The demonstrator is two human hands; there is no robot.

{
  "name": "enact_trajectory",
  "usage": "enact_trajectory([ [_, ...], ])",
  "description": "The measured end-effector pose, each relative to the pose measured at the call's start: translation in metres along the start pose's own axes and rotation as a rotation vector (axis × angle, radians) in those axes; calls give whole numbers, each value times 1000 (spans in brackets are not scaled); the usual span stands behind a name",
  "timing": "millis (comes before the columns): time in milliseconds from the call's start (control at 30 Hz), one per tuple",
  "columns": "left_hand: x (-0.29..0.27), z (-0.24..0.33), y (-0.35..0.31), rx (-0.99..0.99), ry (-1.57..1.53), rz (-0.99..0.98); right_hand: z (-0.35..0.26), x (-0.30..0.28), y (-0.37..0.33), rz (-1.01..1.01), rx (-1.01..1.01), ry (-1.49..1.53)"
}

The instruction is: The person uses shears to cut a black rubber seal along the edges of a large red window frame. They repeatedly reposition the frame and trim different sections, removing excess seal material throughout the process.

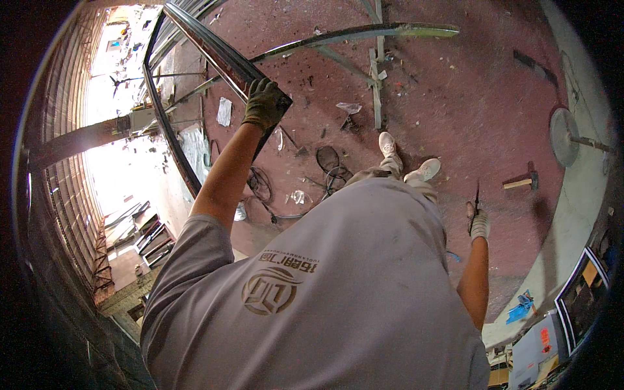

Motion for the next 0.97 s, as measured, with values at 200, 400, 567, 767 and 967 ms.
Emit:
enact_trajectory([
  [200,3,5,3,24,-23,-123,20,4,4,-12,-36,12],
  [400,7,5,4,25,-27,-159,18,-1,8,84,-179,-125],
  [567,6,3,4,35,-86,-140,-16,-17,-28,-27,-24,47],
  [767,0,3,3,71,-189,-121,-32,-21,-34,-46,18,-45],
  [967,0,-2,8,63,-260,-318,-30,-20,-36,-86,2,-5],
])
Point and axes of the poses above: each hand's wrist, its own y-axis towards the middle knuckle, its own x-axis out of the palm, z = x × y, the point moved 4 cm from there along y, towards the middle knuckle, and after that the axes turned 15 degrees about y, right-handed, at the moved point
